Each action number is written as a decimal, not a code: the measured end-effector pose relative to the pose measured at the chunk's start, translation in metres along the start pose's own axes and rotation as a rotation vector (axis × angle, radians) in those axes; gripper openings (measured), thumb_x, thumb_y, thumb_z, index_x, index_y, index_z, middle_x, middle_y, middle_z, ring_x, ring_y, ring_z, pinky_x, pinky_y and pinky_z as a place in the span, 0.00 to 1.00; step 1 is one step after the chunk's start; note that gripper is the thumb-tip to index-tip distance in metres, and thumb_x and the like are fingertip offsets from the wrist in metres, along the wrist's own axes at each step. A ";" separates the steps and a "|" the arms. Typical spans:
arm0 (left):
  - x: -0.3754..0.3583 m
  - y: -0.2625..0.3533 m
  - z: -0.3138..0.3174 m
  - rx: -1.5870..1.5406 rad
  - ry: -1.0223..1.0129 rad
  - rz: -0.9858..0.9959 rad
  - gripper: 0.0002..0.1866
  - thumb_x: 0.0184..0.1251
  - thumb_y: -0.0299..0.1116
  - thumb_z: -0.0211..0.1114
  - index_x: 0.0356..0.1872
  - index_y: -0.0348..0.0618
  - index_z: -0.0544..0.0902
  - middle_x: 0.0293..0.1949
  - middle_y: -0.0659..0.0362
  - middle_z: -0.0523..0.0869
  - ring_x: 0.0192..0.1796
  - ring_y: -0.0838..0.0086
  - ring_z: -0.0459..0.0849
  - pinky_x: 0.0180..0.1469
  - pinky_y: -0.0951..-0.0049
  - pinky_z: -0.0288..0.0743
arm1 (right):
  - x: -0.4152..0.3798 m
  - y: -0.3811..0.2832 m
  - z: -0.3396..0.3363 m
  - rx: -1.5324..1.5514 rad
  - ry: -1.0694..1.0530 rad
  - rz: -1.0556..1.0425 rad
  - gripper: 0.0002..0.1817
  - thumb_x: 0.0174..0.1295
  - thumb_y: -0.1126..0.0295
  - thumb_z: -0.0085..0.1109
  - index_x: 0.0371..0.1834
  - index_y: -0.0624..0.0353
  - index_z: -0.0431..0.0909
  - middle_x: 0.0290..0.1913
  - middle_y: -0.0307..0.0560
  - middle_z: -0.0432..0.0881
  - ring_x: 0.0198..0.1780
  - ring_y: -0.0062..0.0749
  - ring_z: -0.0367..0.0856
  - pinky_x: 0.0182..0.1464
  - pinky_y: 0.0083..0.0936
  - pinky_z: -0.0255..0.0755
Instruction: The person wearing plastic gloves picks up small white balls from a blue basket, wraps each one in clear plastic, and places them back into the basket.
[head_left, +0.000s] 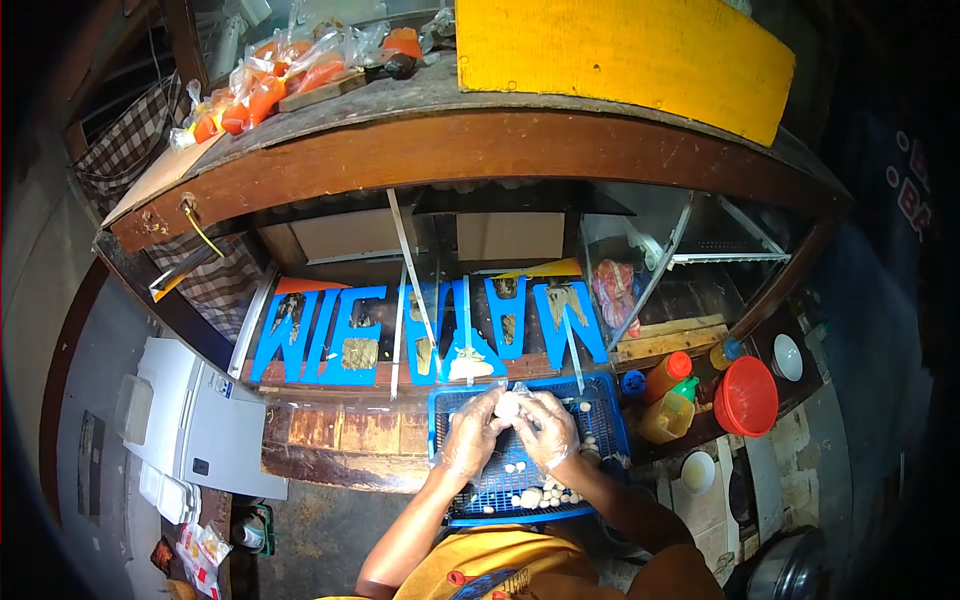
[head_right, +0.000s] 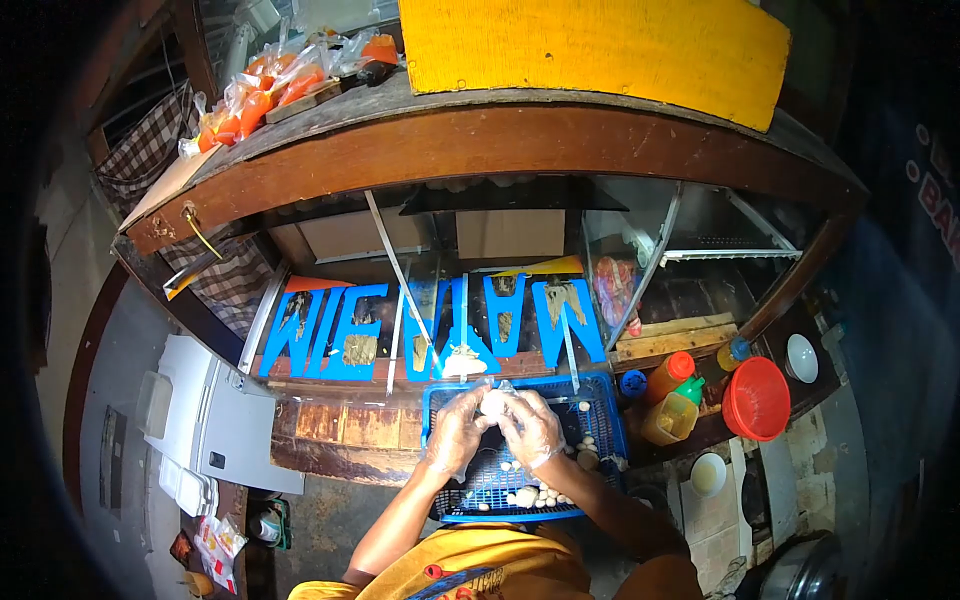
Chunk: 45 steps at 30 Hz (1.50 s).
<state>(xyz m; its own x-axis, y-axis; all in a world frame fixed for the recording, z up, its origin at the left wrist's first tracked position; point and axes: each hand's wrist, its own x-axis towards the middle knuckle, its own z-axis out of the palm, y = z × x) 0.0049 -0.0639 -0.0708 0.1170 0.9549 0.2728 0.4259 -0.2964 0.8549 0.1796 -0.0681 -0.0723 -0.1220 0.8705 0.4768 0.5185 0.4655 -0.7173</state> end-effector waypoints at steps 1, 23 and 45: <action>0.004 0.002 0.000 -0.010 0.037 0.067 0.27 0.65 0.21 0.75 0.67 0.34 0.83 0.58 0.39 0.89 0.60 0.45 0.89 0.63 0.56 0.83 | 0.003 0.001 0.001 -0.006 0.038 -0.026 0.19 0.62 0.74 0.73 0.57 0.59 0.87 0.49 0.54 0.86 0.47 0.52 0.88 0.49 0.41 0.84; 0.087 0.060 -0.016 0.048 0.278 0.327 0.27 0.64 0.17 0.73 0.67 0.38 0.85 0.62 0.43 0.87 0.65 0.49 0.87 0.68 0.59 0.81 | 0.094 -0.026 -0.008 0.022 0.371 -0.124 0.19 0.63 0.75 0.73 0.58 0.61 0.88 0.54 0.54 0.88 0.50 0.46 0.91 0.53 0.36 0.86; 0.152 0.069 -0.040 -0.020 0.409 0.501 0.24 0.63 0.20 0.75 0.62 0.34 0.86 0.53 0.44 0.90 0.54 0.53 0.91 0.58 0.61 0.86 | 0.168 -0.027 -0.013 0.073 0.435 -0.302 0.18 0.62 0.77 0.72 0.57 0.62 0.87 0.55 0.57 0.88 0.49 0.49 0.90 0.52 0.38 0.85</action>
<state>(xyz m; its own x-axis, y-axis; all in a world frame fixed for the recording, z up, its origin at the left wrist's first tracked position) 0.0161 0.0601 0.0469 -0.0553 0.6186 0.7838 0.3915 -0.7087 0.5869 0.1555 0.0636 0.0341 0.1135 0.5563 0.8232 0.4525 0.7087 -0.5413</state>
